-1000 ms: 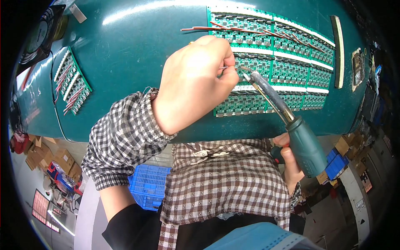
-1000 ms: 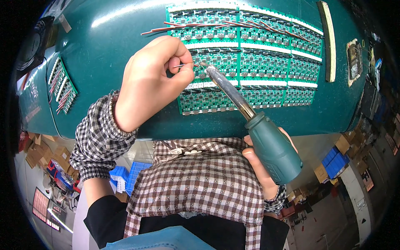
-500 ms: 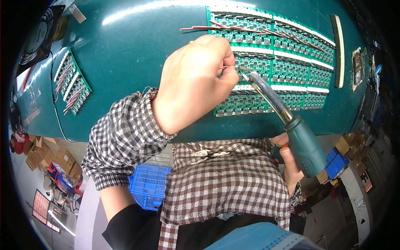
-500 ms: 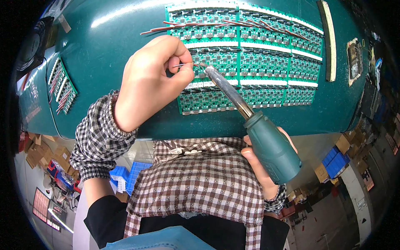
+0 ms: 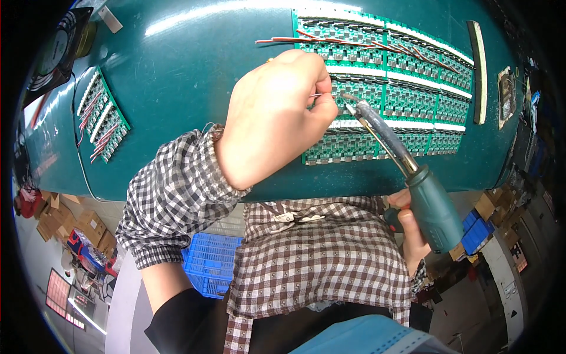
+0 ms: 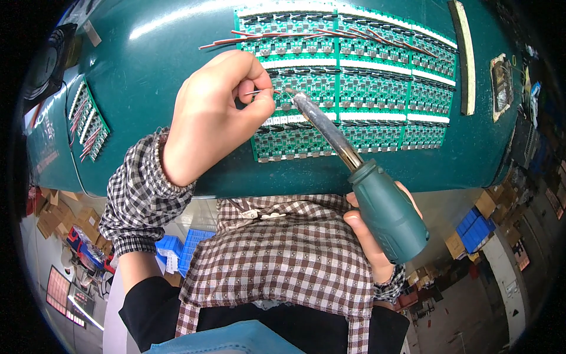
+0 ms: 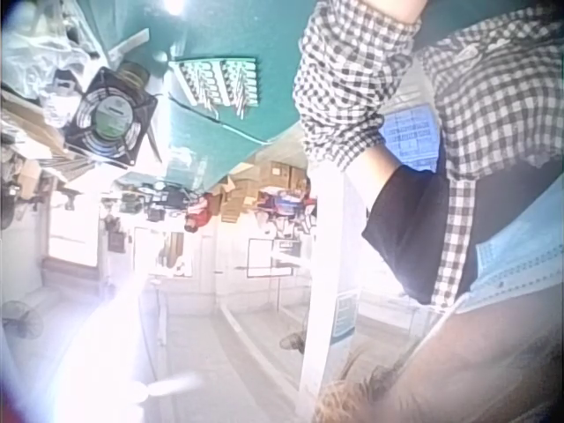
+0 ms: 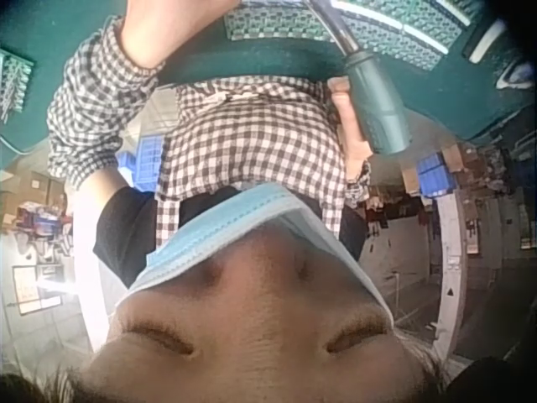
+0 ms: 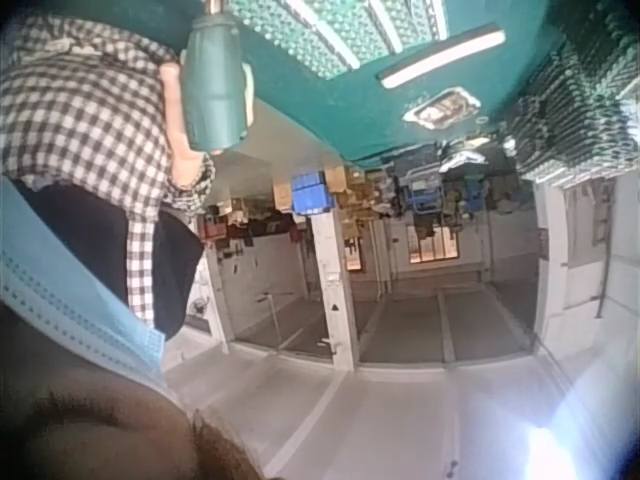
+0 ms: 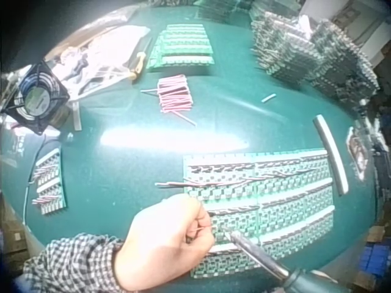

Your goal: The person solders wires onto circuit board panels using a soldering gun, picking wires by hand and attaching them across rows on the boards.

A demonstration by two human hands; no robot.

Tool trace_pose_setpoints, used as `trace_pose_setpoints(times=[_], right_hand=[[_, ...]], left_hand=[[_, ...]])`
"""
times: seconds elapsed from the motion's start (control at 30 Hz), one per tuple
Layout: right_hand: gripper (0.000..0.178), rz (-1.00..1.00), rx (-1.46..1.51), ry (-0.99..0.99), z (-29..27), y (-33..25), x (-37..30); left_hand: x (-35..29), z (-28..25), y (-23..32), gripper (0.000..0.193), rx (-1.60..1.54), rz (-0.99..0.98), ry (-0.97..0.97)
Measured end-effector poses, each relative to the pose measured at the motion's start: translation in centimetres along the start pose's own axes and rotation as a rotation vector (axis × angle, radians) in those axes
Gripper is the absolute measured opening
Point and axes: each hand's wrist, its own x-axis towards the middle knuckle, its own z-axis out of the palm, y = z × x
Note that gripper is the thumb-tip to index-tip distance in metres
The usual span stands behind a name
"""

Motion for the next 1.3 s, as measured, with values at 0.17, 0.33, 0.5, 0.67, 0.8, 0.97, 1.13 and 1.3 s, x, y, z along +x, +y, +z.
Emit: trace_pose_setpoints(times=[0.17,0.33,0.5,0.67,0.8,0.97,1.13,1.3], right_hand=[[0.055,-0.061,-0.071,-0.044,-0.4,0.1,0.3],[0.060,-0.053,-0.018,0.019,0.2,0.1,-0.1],[0.039,-0.030,0.001,0.110,1.3,-0.4,-0.1],[0.048,-0.049,-0.014,0.037,0.0,0.7,-0.3],[0.063,-0.063,-0.050,-0.078,-0.9,1.1,-0.1],[0.064,0.012,-0.006,0.009,-0.5,1.1,-0.8],[0.062,0.028,-0.004,0.009,-0.6,1.2,-0.5],[0.057,-0.007,-0.083,-0.031,-0.7,1.2,-0.5]], left_hand=[[-0.1,-0.1,-0.1,0.010,0.002,-0.008,-0.010],[-0.4,-0.2,0.0,0.010,0.096,0.072,0.013],[-0.5,-0.1,0.0,0.012,0.050,0.044,0.022],[-0.4,0.2,0.0,0.011,-0.001,0.019,0.037],[-0.5,0.1,0.0,0.011,0.000,0.016,0.042],[-0.5,0.2,0.1,0.013,0.031,0.030,0.042],[-0.4,0.3,-0.1,0.012,0.010,0.037,0.052],[-0.4,0.4,-0.1,0.012,0.010,0.038,0.054]])
